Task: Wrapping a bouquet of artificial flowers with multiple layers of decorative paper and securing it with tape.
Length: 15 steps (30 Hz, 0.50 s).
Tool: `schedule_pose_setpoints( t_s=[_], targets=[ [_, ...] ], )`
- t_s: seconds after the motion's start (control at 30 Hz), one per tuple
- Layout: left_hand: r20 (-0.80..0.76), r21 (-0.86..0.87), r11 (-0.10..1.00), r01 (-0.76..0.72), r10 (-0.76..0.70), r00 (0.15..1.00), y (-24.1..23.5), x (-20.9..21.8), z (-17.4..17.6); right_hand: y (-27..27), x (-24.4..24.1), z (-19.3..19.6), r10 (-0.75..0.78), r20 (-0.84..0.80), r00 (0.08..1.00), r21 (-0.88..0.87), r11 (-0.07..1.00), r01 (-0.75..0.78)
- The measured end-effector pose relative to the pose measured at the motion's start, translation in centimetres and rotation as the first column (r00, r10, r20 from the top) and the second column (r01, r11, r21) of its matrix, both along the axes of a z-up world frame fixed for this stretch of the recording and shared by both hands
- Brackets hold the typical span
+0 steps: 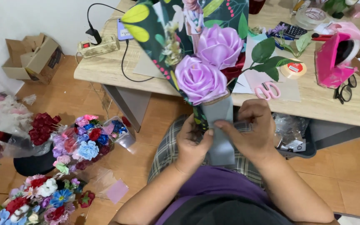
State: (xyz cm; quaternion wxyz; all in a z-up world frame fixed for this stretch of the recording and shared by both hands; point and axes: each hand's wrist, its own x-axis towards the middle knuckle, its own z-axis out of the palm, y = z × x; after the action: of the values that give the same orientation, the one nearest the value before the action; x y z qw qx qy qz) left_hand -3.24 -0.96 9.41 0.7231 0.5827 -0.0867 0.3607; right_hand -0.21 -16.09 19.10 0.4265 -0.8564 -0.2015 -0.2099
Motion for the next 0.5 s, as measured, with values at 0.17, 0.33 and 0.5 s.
schedule_pose_setpoints(
  t_s=[0.17, 0.33, 0.5],
  targets=[
    [-0.014, -0.14, 0.959, 0.247, -0.251, 0.968, 0.1, 0.2, -0.3, -1.4, 2.7, -4.1, 0.541, -0.045, 0.84, 0.466, 0.755, -0.462],
    [-0.034, -0.196, 0.907, 0.373, -0.387, 0.922, -0.7, 0.1, -0.9, -3.4, 3.7, -6.5, 0.723, -0.067, 0.687, 0.65, 0.554, -0.52],
    [-0.197, -0.078, 0.919, 0.386, -0.394, 0.898, -0.2, -0.6, 3.3, -3.3, 4.0, -7.6, 0.67, -0.07, 0.739, 0.71, 0.554, -0.434]
  ],
)
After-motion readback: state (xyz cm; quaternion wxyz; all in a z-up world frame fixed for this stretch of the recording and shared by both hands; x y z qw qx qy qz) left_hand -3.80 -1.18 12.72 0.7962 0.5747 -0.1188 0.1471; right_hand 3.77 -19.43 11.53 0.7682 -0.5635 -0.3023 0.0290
